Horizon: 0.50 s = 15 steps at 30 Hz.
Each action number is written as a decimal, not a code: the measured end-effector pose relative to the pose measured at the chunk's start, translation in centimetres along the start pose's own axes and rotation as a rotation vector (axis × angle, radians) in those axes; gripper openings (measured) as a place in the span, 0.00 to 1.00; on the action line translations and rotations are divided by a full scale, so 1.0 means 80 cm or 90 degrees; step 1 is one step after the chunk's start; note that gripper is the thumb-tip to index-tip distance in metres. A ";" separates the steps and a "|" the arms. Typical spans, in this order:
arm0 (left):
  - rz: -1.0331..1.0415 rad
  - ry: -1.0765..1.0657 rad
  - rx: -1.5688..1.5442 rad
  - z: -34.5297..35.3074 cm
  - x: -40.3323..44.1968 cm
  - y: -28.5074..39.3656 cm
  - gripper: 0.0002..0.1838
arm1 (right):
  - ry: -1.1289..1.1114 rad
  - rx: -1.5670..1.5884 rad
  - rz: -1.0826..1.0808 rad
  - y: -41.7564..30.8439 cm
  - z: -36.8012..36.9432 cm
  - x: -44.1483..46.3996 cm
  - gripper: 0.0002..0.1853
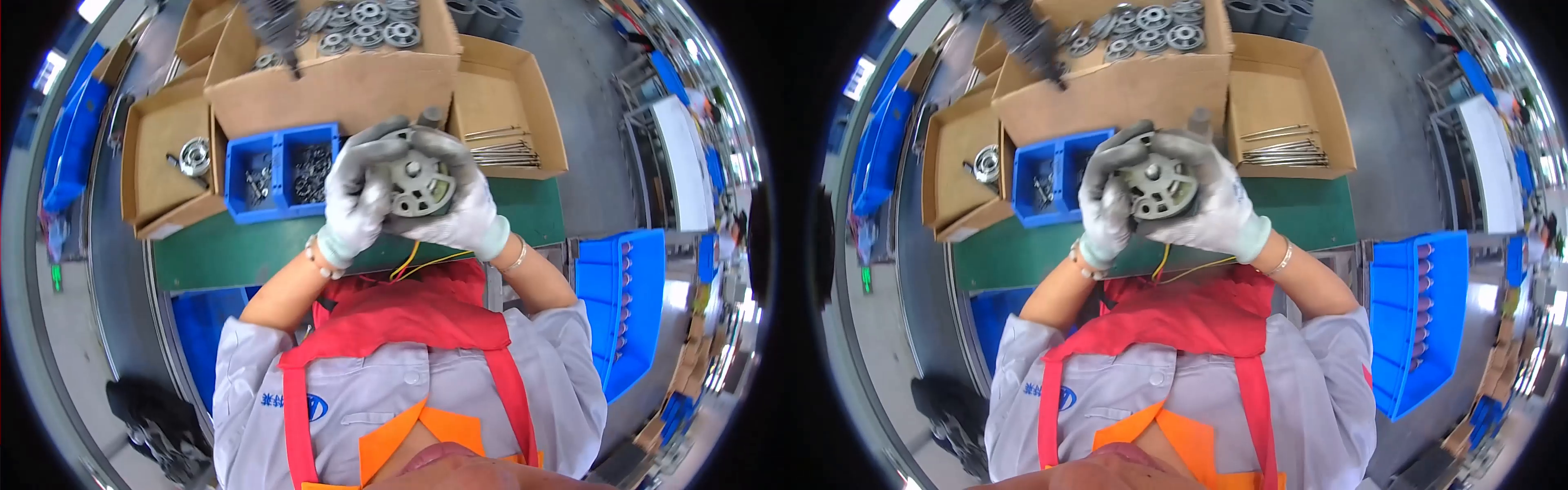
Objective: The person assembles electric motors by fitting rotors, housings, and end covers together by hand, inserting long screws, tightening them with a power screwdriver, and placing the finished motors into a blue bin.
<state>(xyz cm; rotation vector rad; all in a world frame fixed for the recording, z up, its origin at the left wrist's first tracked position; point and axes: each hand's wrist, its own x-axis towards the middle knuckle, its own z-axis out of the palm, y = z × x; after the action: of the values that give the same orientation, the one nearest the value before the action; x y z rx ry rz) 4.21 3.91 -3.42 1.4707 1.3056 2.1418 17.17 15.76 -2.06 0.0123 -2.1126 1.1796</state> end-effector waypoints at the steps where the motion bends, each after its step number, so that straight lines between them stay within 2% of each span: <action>1: -0.014 -0.007 -0.015 0.000 0.002 0.002 0.18 | 0.013 -0.006 0.002 -0.007 -0.008 0.001 0.55; 3: -0.034 -0.024 -0.028 0.001 0.006 0.008 0.17 | -0.058 0.039 0.075 -0.024 -0.029 0.008 0.59; 4: -0.076 -0.029 -0.058 -0.002 0.005 0.008 0.17 | -0.056 0.074 0.050 -0.016 -0.048 0.009 0.61; 6: -0.054 -0.071 -0.032 -0.007 0.012 0.013 0.20 | 0.061 0.108 0.039 -0.002 -0.097 0.020 0.53; 7: -0.059 -0.092 -0.047 -0.012 0.007 0.003 0.30 | 0.148 0.116 0.125 0.000 -0.126 0.030 0.45; 8: 0.000 -0.111 0.033 -0.004 0.018 0.014 0.42 | 0.239 0.122 0.212 0.007 -0.153 0.038 0.38; 10: -0.053 -0.151 -0.012 -0.010 0.017 0.009 0.58 | 0.277 -0.005 0.295 0.050 -0.203 0.050 0.23; 12: -0.069 -0.178 -0.014 -0.016 0.009 -0.003 0.67 | 0.139 -0.251 0.407 0.113 -0.242 0.045 0.17; 15: -0.045 -0.211 0.025 -0.023 0.007 -0.006 0.68 | -0.186 -0.511 0.437 0.186 -0.251 0.029 0.14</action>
<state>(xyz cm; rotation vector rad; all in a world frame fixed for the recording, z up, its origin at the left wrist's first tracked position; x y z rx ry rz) 2.27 3.60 -3.62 1.6802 1.2601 1.7434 22.04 40.22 -5.06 -1.0214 -2.8235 0.5880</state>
